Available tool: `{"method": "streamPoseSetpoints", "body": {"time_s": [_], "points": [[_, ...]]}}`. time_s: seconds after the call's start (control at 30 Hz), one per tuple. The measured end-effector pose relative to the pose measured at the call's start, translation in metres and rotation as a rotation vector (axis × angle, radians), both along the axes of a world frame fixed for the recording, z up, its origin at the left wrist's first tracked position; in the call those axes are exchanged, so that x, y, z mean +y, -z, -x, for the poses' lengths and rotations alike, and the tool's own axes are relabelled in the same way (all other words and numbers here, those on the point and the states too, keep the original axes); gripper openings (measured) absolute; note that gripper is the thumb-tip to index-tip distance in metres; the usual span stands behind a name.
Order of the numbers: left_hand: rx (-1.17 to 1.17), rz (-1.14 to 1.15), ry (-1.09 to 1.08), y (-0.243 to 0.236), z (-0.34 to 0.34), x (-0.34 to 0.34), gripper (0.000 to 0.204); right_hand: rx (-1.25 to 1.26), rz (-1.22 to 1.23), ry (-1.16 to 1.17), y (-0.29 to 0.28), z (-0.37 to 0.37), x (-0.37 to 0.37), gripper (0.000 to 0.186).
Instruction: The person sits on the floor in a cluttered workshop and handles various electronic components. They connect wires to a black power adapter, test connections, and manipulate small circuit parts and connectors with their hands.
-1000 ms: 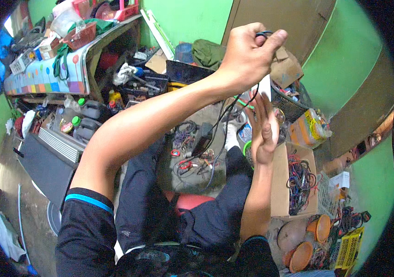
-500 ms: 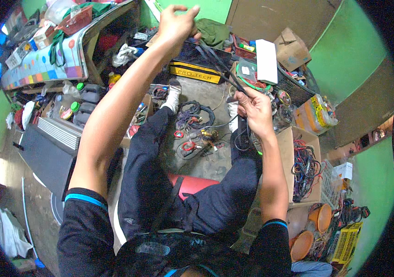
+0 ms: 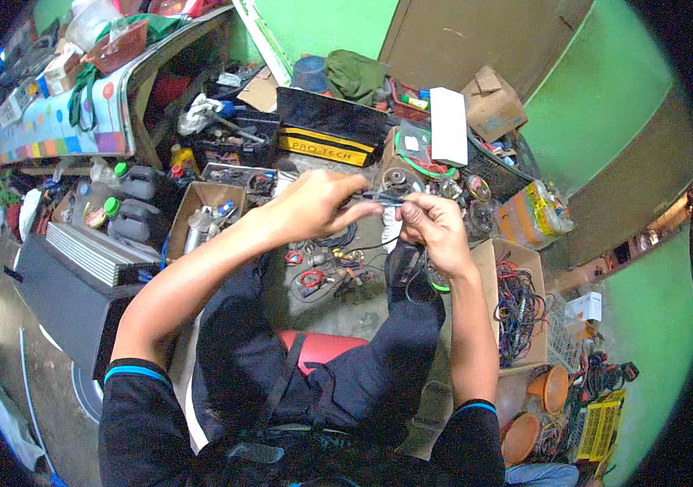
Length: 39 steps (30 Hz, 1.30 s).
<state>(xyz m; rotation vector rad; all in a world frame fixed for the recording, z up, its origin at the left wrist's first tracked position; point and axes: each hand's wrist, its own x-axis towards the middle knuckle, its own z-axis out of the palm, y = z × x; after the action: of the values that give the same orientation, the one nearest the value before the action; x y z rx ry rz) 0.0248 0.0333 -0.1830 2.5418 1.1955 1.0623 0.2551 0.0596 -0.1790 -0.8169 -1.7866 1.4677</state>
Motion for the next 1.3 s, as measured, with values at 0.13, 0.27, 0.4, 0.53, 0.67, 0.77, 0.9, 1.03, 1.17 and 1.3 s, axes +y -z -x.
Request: {"method": "streamPoseSetpoints", "body": {"time_s": [0.13,0.27,0.4,0.53,0.67,0.77,0.9,1.03,1.17,1.3], "points": [[0.040,-0.162,0.075,-0.005,-0.002,-0.007,0.027,0.086,0.009,-0.051,0.004,-0.006,0.002,0.030],[-0.037,0.258,0.100,-0.018,0.004,-0.018,0.033,-0.102,-0.312,0.098,0.006,-0.004,-0.010,0.025],[-0.683,0.382,0.050,-0.012,-0.021,-0.036,0.034,0.000,-0.345,0.186,0.012,0.013,-0.037,0.022],[-0.981,0.240,-0.035,-0.011,-0.047,-0.023,0.019,-0.146,-0.453,0.246,0.033,0.029,-0.037,0.019],[-1.054,0.415,0.162,-0.017,-0.061,-0.027,0.024,-0.126,-0.787,0.343,0.046,0.035,-0.044,0.031],[-1.308,0.427,0.194,-0.014,-0.066,-0.012,0.012,-0.235,-0.790,0.279,0.045,0.029,-0.045,0.040],[-1.626,0.531,0.294,-0.021,-0.069,-0.010,0.023,-0.028,-0.640,0.128,0.053,0.025,-0.046,0.054],[-1.566,0.537,0.311,-0.015,-0.073,-0.012,0.034,0.050,-0.355,0.178,0.060,0.030,-0.059,0.063],[-1.243,0.338,0.156,0.009,-0.080,-0.008,0.044,-0.104,-0.346,0.362,0.084,0.039,-0.051,0.029],[-1.135,0.308,0.085,-0.010,-0.069,-0.008,0.041,-0.159,-0.687,0.482,0.090,0.034,-0.040,0.016]]}}
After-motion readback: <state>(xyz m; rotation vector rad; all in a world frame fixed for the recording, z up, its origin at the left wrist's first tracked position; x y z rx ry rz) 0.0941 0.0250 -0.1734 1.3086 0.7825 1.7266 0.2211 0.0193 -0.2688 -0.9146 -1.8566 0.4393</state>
